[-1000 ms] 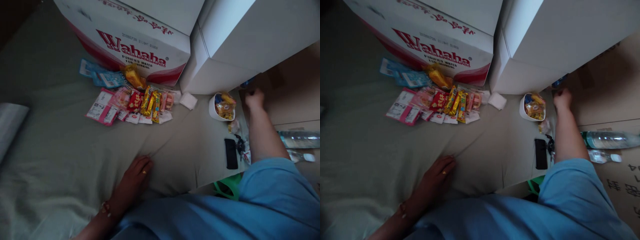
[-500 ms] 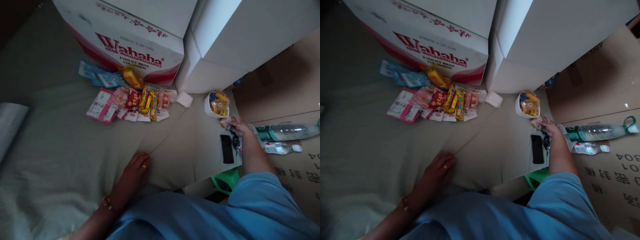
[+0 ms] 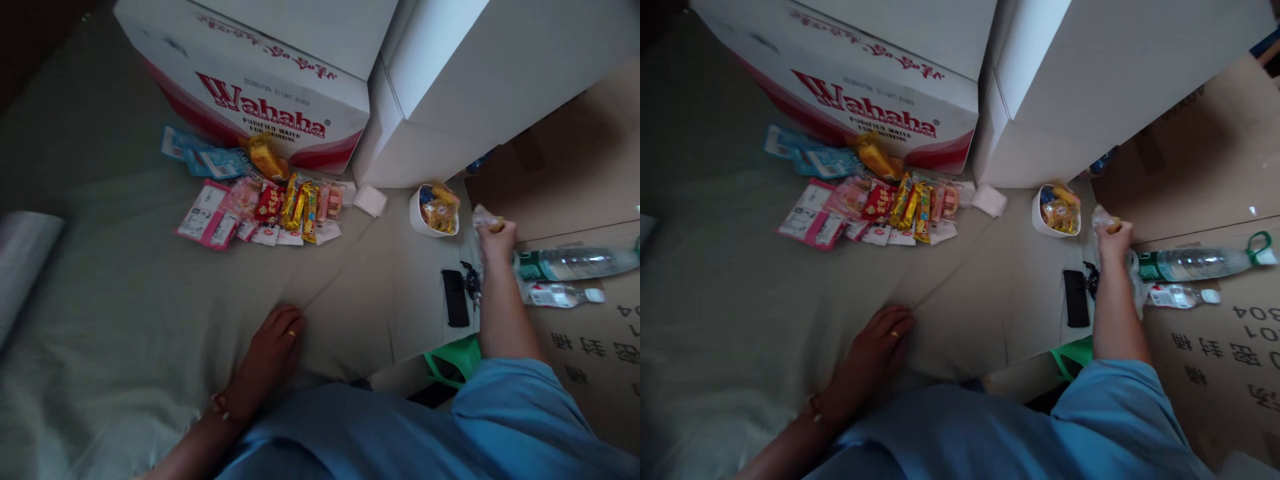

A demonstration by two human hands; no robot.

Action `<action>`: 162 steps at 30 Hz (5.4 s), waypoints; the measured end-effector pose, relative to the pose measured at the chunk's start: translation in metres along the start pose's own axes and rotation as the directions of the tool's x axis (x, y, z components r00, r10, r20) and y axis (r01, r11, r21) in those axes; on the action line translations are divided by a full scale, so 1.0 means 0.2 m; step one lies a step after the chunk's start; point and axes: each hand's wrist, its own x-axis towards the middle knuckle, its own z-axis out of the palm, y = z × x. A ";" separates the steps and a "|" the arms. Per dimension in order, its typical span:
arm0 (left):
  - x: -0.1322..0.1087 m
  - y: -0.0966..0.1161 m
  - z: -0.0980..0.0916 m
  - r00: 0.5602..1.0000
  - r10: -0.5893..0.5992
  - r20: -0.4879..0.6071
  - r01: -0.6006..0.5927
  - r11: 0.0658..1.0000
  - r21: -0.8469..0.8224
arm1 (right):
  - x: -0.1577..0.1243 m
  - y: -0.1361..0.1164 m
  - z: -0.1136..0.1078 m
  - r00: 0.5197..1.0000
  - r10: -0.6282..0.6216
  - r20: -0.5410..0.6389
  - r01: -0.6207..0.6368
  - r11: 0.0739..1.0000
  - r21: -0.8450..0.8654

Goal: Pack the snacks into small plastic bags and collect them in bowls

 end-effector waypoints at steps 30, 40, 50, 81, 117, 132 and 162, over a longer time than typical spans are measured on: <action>0.02 0.03 -0.04 0.991 -0.117 0.068 0.130 0.959 -0.252 | -0.61 -0.83 0.69 0.803 -0.422 0.422 0.420 0.902 0.103; 0.02 0.01 -0.10 0.971 -0.218 -0.102 0.142 0.862 -0.487 | -0.91 -0.77 0.53 0.891 -0.080 0.447 -0.125 0.904 0.409; 0.26 -0.13 -0.09 0.974 -0.210 0.083 0.211 0.718 -0.664 | -0.73 -0.92 0.67 0.893 -0.248 0.376 0.240 0.968 0.069; 0.27 -0.22 -0.09 0.817 -0.361 0.450 0.493 0.035 -0.869 | -1.77 -1.11 0.12 0.765 -0.194 0.615 -0.254 0.786 0.564; 0.25 -0.15 -0.12 0.971 -0.089 0.223 0.231 0.085 -0.969 | -1.66 -1.38 -0.08 0.282 -0.407 0.869 -0.778 0.434 0.455; 0.24 -0.17 -0.17 0.879 0.050 0.474 0.475 -0.005 -0.880 | -1.24 -1.09 -0.06 0.752 0.016 0.659 -0.660 0.029 0.751; 0.25 -0.20 -0.01 0.721 -0.627 0.296 0.497 0.169 -0.851 | -1.88 -1.22 0.12 0.481 -0.066 0.874 -0.733 0.516 0.442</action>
